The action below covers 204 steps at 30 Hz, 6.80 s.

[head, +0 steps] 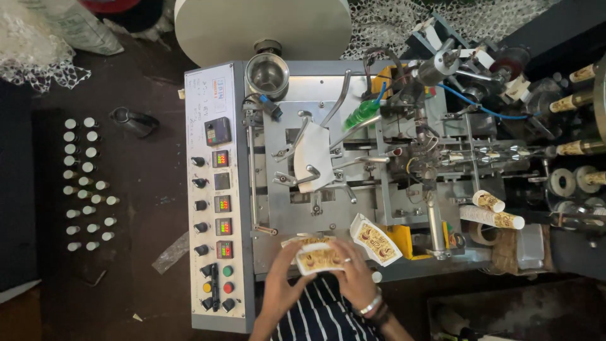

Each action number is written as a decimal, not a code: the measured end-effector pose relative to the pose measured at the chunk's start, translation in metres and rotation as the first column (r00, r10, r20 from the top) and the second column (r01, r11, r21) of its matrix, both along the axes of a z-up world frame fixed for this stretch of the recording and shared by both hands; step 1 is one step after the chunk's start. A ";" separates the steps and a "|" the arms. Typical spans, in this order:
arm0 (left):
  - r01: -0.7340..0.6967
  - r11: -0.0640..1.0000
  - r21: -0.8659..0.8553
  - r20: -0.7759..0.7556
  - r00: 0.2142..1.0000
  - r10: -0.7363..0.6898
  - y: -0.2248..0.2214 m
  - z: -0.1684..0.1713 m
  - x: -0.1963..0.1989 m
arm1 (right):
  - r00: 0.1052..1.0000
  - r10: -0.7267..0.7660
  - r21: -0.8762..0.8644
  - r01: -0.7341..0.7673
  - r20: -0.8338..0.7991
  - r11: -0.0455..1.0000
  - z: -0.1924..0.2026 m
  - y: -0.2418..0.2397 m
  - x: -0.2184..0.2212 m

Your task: Operating a paper cup or container forming machine by loading materials and collecting finished products.

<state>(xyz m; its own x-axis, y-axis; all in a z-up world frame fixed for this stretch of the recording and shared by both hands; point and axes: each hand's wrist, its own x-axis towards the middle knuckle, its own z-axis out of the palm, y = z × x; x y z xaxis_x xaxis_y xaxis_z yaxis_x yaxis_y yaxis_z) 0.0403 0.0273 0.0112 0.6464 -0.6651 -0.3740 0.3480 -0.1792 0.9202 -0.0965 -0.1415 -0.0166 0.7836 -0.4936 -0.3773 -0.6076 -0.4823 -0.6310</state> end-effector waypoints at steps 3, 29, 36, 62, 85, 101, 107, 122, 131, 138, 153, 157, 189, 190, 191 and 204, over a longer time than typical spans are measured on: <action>-0.030 0.980 0.198 0.626 0.773 -0.103 0.015 -0.043 0.001 | 0.922 0.297 -0.414 -0.176 0.248 0.893 -0.024 0.005 0.005; -0.045 0.906 0.422 0.679 0.677 -0.283 0.004 -0.029 -0.004 | 0.891 -0.239 -0.342 0.379 0.387 0.860 0.008 -0.055 -0.061; 0.149 0.982 0.119 0.391 0.902 -0.184 -0.021 0.017 -0.018 | 0.874 -0.341 0.453 0.163 0.346 0.877 0.036 -0.030 -0.065; 0.170 0.967 -0.191 0.434 0.898 -0.072 -0.024 0.041 -0.049 | 0.920 -0.340 0.826 0.033 0.195 0.563 0.000 0.016 -0.086; -0.085 0.970 0.228 0.709 0.697 -0.106 0.018 -0.068 -0.011 | 0.923 0.189 -0.438 -0.025 0.336 0.899 -0.031 -0.011 -0.024; -0.094 0.946 0.311 0.802 0.560 -0.208 0.009 -0.053 -0.021 | 0.888 -0.076 -0.475 0.313 0.455 0.822 -0.035 -0.067 -0.066; 0.162 0.986 -0.029 0.385 0.912 -0.139 -0.010 0.020 -0.037 | 0.927 -0.194 0.316 0.089 0.321 0.945 0.016 -0.030 -0.060; 0.093 0.988 -0.119 0.386 0.922 -0.040 -0.012 0.025 -0.048 | 0.934 -0.251 0.787 -0.047 0.253 0.615 -0.028 0.015 -0.078; -0.108 0.946 -0.305 -0.042 0.994 0.100 -0.009 -0.030 -0.054 | 0.973 -0.215 0.561 0.130 0.087 0.818 -0.024 0.010 -0.062; -0.055 0.991 -0.123 0.002 0.998 0.056 0.016 -0.024 -0.018 | 0.975 0.128 -0.178 -0.095 0.183 0.979 -0.005 0.005 -0.008; -0.034 0.933 0.358 0.622 0.754 -0.211 0.017 -0.064 0.005 | 0.971 0.176 -0.210 -0.140 0.162 0.968 -0.022 -0.010 0.001; -0.043 0.933 0.358 0.667 0.711 -0.223 0.019 -0.068 0.006 | 0.957 0.039 -0.477 0.109 0.288 0.872 -0.035 -0.035 -0.037; 0.246 0.960 -0.132 0.554 0.821 -0.135 -0.012 0.024 -0.037 | 0.904 -0.288 0.672 0.002 0.315 0.741 0.006 0.021 -0.072; 0.220 0.961 -0.166 0.494 0.862 -0.112 -0.012 0.030 -0.038 | 0.908 -0.289 0.743 -0.034 0.302 0.669 0.003 0.023 -0.072; 0.192 0.961 -0.199 0.431 0.898 -0.090 -0.011 0.037 -0.039 | 0.912 -0.290 0.805 -0.068 0.289 0.589 -0.001 0.026 -0.073; -0.121 0.992 -0.034 -0.164 0.980 0.114 0.014 0.006 -0.017 | 0.999 0.034 0.080 -0.032 -0.022 0.996 0.038 0.011 -0.002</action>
<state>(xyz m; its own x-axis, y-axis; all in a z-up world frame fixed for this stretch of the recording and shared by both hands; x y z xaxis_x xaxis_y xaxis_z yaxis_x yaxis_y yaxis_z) 0.0229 0.0415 0.0171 0.6545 -0.6060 -0.4521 0.5085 -0.0895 0.8564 -0.0985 -0.1302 0.0213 0.7893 -0.4353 -0.4329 -0.6074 -0.4514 -0.6536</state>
